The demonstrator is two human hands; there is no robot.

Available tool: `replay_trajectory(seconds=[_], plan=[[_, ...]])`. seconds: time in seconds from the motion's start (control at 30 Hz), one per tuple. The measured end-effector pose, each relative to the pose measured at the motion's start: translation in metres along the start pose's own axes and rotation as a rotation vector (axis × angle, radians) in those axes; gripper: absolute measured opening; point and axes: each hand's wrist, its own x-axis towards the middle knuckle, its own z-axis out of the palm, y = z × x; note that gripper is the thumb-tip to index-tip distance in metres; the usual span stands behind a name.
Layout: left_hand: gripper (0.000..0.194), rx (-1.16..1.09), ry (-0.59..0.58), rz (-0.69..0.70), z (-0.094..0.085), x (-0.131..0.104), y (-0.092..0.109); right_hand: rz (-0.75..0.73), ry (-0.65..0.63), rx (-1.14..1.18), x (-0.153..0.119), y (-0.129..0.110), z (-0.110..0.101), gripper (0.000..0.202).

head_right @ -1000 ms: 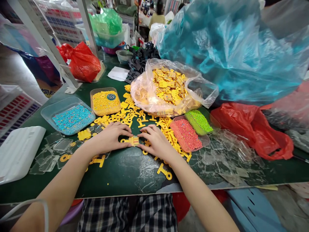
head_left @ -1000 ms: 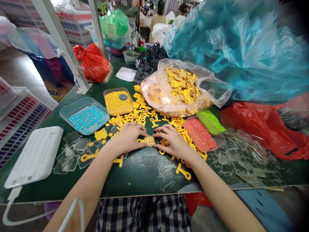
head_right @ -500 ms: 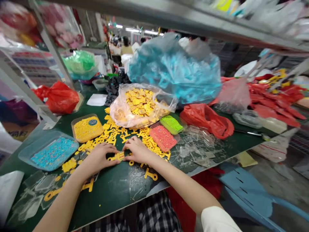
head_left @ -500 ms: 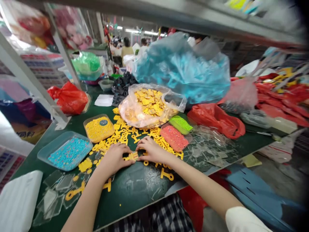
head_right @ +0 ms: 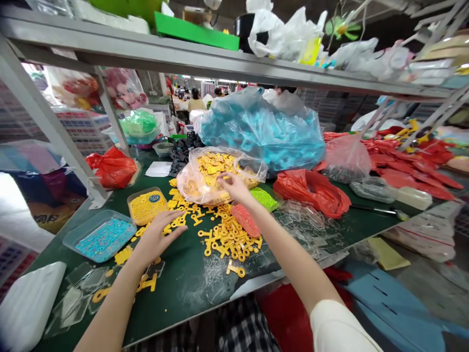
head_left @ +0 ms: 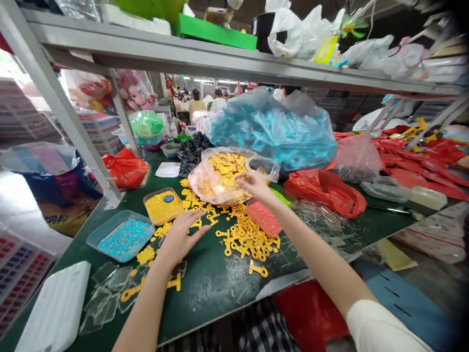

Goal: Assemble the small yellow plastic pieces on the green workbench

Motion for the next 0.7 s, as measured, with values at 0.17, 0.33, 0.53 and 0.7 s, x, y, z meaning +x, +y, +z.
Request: replay_trajectory(seconds=[0.17,0.33,0.53,0.7], plan=[[0.035,0.098,0.079,-0.056,0.001,-0.002,-0.018,0.053,0.149,-0.315,0.034,0.006,-0.018,0.046],[0.028,0.260,0.167,-0.150,0.006,-0.004,-0.033,-0.044,0.027,-0.547,-0.020,-0.002,0.022,0.030],[0.028,0.393,0.186,-0.298,-0.002,-0.005,-0.035,-0.133,-0.166,-0.757,-0.044,0.004,0.069,0.021],[0.025,0.373,-0.041,-0.214,0.024,-0.005,-0.027,-0.183,-0.239,-0.759,-0.039,0.007,0.086,0.018]])
